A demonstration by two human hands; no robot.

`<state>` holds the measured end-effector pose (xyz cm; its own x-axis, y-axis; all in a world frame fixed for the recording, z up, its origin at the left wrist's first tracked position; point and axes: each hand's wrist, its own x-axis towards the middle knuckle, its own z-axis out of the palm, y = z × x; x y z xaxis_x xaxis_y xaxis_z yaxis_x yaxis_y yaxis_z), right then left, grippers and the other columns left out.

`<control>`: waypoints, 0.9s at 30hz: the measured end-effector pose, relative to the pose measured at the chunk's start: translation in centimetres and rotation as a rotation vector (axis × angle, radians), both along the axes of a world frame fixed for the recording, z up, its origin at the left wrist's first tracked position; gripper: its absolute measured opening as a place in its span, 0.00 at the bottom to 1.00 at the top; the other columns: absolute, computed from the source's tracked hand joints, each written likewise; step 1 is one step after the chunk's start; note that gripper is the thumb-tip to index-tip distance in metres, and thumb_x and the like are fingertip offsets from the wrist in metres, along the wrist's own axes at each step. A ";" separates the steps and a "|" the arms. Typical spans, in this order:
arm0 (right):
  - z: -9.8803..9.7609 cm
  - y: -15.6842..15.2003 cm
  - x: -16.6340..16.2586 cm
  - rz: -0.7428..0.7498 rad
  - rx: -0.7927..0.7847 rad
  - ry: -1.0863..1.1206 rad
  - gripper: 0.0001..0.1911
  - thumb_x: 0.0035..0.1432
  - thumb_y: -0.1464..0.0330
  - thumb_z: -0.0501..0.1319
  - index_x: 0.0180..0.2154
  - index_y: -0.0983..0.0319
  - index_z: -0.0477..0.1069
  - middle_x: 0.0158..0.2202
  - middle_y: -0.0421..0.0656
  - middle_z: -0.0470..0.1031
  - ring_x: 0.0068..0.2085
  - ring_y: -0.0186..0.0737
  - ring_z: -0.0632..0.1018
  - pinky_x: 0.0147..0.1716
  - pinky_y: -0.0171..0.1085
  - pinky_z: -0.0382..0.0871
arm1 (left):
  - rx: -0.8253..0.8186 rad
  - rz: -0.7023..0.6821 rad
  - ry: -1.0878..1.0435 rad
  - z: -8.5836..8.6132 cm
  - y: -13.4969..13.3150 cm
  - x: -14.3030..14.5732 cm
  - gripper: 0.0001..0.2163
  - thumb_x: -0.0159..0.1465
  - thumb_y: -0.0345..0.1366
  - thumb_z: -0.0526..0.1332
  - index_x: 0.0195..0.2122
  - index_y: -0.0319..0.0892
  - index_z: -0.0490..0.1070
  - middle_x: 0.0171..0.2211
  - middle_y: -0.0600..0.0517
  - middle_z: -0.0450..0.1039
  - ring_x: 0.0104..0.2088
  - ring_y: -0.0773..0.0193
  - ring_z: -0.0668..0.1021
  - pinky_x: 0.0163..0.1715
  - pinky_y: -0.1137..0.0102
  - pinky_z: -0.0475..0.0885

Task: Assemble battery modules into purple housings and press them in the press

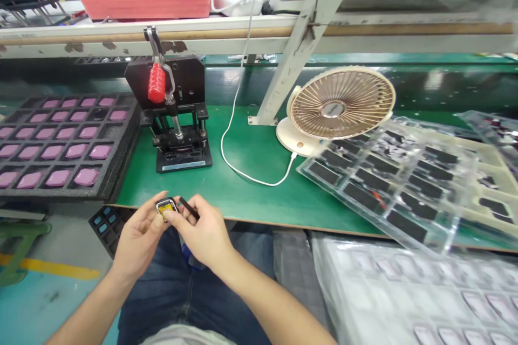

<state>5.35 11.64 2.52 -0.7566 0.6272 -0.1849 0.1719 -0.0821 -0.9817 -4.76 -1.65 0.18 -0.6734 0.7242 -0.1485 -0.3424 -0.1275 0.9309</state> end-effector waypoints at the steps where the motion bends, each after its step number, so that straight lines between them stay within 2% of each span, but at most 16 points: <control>1: 0.0 0.0 0.2 0.011 0.033 -0.007 0.27 0.59 0.49 0.72 0.28 0.58 0.62 0.24 0.33 0.64 0.26 0.31 0.61 0.27 0.34 0.56 | -0.025 0.000 -0.001 0.2 0.1 0.1 0.25 0.67 0.41 0.74 0.64 0.48 0.77 0.58 0.41 0.83 0.59 0.48 0.84 0.62 0.55 0.78; 3: 0.0 0.5 0.8 0.049 0.047 0.001 0.26 0.62 0.49 0.70 0.29 0.58 0.62 0.24 0.33 0.61 0.26 0.32 0.60 0.26 0.33 0.56 | -0.058 0.014 0.002 0.5 0.2 0.1 0.27 0.66 0.40 0.75 0.65 0.47 0.75 0.55 0.42 0.85 0.55 0.50 0.86 0.58 0.58 0.81; 5: 0.2 1.5 1.8 0.074 -0.014 0.056 0.25 0.67 0.47 0.65 0.30 0.58 0.65 0.24 0.34 0.60 0.25 0.32 0.61 0.25 0.34 0.57 | -0.063 0.028 -0.005 0.6 0.4 0.1 0.27 0.67 0.41 0.74 0.65 0.46 0.74 0.52 0.41 0.86 0.50 0.51 0.88 0.50 0.60 0.84; 7: 0.3 2.9 2.8 0.019 -0.034 0.171 0.26 0.72 0.45 0.58 0.32 0.59 0.69 0.26 0.37 0.66 0.26 0.35 0.67 0.28 0.36 0.65 | -0.050 0.025 -0.005 0.5 0.5 0.0 0.25 0.68 0.42 0.73 0.64 0.44 0.74 0.51 0.40 0.86 0.44 0.53 0.88 0.42 0.63 0.84; 9: 0.3 4.6 3.6 -0.135 0.113 0.260 0.28 0.76 0.46 0.52 0.35 0.60 0.73 0.33 0.44 0.73 0.34 0.41 0.76 0.37 0.40 0.73 | -0.037 0.013 -0.007 0.5 0.6 0.0 0.22 0.69 0.42 0.72 0.62 0.42 0.75 0.49 0.39 0.85 0.39 0.56 0.87 0.36 0.65 0.82; 12: 0.3 6.9 4.7 -0.339 0.504 0.149 0.29 0.78 0.49 0.49 0.37 0.60 0.78 0.38 0.47 0.79 0.42 0.45 0.80 0.46 0.42 0.75 | -0.027 -0.022 -0.069 0.7 0.8 0.3 0.20 0.69 0.43 0.72 0.59 0.41 0.76 0.48 0.39 0.85 0.34 0.60 0.84 0.29 0.68 0.78; 14: 0.4 8.1 5.4 -0.315 0.684 0.019 0.27 0.78 0.51 0.52 0.38 0.60 0.80 0.36 0.46 0.81 0.41 0.45 0.82 0.46 0.42 0.76 | -0.028 -0.048 -0.136 0.9 1.0 0.5 0.19 0.69 0.43 0.72 0.57 0.41 0.76 0.49 0.38 0.84 0.34 0.61 0.83 0.27 0.70 0.75; 16: 0.5 9.1 6.4 -0.185 0.761 -0.061 0.21 0.76 0.53 0.59 0.39 0.60 0.82 0.38 0.47 0.85 0.42 0.46 0.85 0.46 0.41 0.77 | -0.045 -0.073 -0.189 1.1 1.1 0.7 0.19 0.68 0.44 0.72 0.57 0.42 0.76 0.53 0.38 0.83 0.36 0.61 0.82 0.29 0.69 0.75; 19: 0.5 9.6 7.8 -0.018 0.730 -0.065 0.13 0.71 0.58 0.66 0.42 0.59 0.84 0.40 0.46 0.86 0.40 0.44 0.86 0.41 0.39 0.80 | -0.122 -0.117 -0.181 1.2 1.3 1.0 0.22 0.70 0.46 0.71 0.60 0.43 0.73 0.55 0.38 0.82 0.37 0.62 0.81 0.32 0.69 0.74; 22: 0.1 8.1 8.5 -0.025 0.675 0.108 0.06 0.68 0.65 0.71 0.45 0.56 0.86 0.41 0.44 0.87 0.40 0.42 0.86 0.42 0.38 0.82 | -0.203 -0.152 -0.076 1.5 1.6 1.5 0.25 0.70 0.49 0.70 0.62 0.41 0.71 0.51 0.38 0.84 0.32 0.65 0.79 0.32 0.68 0.74; 25: -0.7 5.1 7.8 -0.015 0.622 0.333 0.11 0.66 0.72 0.72 0.48 0.55 0.86 0.49 0.45 0.87 0.47 0.43 0.87 0.49 0.40 0.84 | -0.232 -0.158 0.010 1.9 1.9 2.3 0.25 0.69 0.51 0.70 0.60 0.39 0.73 0.43 0.43 0.84 0.30 0.65 0.78 0.31 0.69 0.74; 27: -1.2 3.1 7.0 0.010 0.621 0.461 0.17 0.65 0.77 0.71 0.52 0.54 0.84 0.54 0.45 0.85 0.54 0.47 0.86 0.57 0.46 0.83 | -0.249 -0.164 0.058 2.2 2.0 2.7 0.24 0.69 0.51 0.69 0.59 0.39 0.75 0.36 0.48 0.83 0.29 0.65 0.77 0.30 0.70 0.73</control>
<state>12.33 14.71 1.29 -0.6779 0.5052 0.5341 -0.2679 0.5068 -0.8194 -2.05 0.32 2.33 -0.5629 0.7702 -0.2998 -0.2851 0.1595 0.9451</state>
